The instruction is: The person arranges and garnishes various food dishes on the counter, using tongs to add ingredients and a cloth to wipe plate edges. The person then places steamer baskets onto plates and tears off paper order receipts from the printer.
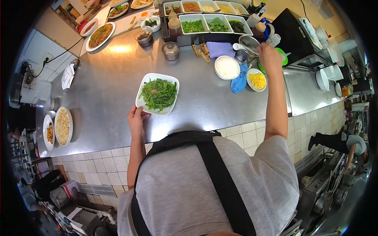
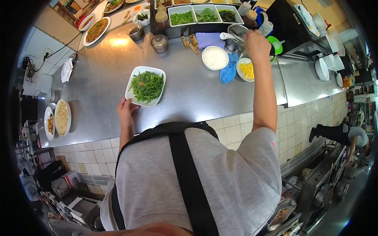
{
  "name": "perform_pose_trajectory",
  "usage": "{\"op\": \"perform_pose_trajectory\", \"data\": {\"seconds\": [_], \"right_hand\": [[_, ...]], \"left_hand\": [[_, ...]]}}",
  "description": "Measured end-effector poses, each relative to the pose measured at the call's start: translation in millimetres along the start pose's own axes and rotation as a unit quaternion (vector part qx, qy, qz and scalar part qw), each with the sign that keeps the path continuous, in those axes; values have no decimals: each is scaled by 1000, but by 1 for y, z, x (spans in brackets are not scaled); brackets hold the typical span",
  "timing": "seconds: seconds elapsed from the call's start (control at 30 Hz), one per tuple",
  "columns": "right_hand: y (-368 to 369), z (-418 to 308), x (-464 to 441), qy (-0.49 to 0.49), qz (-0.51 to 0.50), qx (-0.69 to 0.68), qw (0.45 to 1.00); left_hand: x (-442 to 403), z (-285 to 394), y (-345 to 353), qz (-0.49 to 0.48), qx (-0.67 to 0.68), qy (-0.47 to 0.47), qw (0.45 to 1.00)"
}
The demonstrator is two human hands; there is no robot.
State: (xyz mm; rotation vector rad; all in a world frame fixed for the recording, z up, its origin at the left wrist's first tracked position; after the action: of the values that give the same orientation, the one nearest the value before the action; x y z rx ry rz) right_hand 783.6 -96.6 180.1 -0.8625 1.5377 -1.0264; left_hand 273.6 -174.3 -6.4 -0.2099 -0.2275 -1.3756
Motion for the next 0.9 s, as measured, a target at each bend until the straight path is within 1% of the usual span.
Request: {"op": "perform_pose_trajectory", "data": {"seconds": [0.07, 0.17, 0.23, 0.27, 0.3, 0.33, 0.37, 0.4, 0.47, 0.5, 0.57, 0.63, 0.7, 0.77, 0.87, 0.9], "right_hand": [[22, -9, 28, 37, -150, 25, 988], [88, 1, 62, -19, -146, -7, 989], [133, 36, 64, 7, -116, -47, 992], [106, 29, 70, 7, -93, -92, 991], [100, 32, 72, -8, -104, -156, 982], [72, 16, 77, 28, -140, -257, 956], [51, 7, 81, 47, -188, -364, 911], [41, 0, 84, 71, -236, -460, 853], [33, -35, 91, 30, -247, -572, 782], [28, -55, 97, 15, -246, -621, 744], [46, -108, 106, 10, -307, -639, 705], [72, -164, 116, -7, -371, -662, 651], [107, -211, 119, -2, -384, -641, 664], [142, -248, 113, -136, -288, -615, 722], [145, -287, 108, -111, -325, -582, 737], [138, -296, 107, -132, -331, -560, 748]], "left_hand": [[5, 2, -14, 40, -2, 18, 999], [4, -6, -40, 49, -31, 34, 998], [6, -5, -56, 67, -61, 38, 995], [7, -1, -59, 83, -83, 35, 992], [12, 7, -61, 94, -122, 37, 987], [5, -3, -70, 84, -103, 49, 990], [1, -7, -72, 87, -115, 36, 989], [-3, -9, -71, 66, -115, 45, 990], [-1, 5, -65, 59, -129, 33, 989], [-4, 6, -65, 56, -144, 45, 987], [-10, 9, -69, 42, -172, 73, 981], [-17, 10, -60, 21, -164, 88, 982], [-24, 9, -56, 11, -170, 100, 980], [-35, 1, -50, 7, -189, 108, 976], [-33, 9, -45, -14, -203, 103, 974], [-32, 10, -46, -16, -204, 109, 973]]}}
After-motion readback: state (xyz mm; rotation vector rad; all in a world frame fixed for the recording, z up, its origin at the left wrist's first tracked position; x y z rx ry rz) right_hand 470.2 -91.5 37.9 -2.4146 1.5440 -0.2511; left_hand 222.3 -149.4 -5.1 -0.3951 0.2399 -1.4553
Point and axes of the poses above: each hand's wrist, its own x-axis away from the middle knuckle, its own y-axis out of the palm, z = x × y, the point moved 5 cm from there along -x, towards the middle knuckle, and after that the axes turned 10 degrees about -x, right-handed, at the moved point
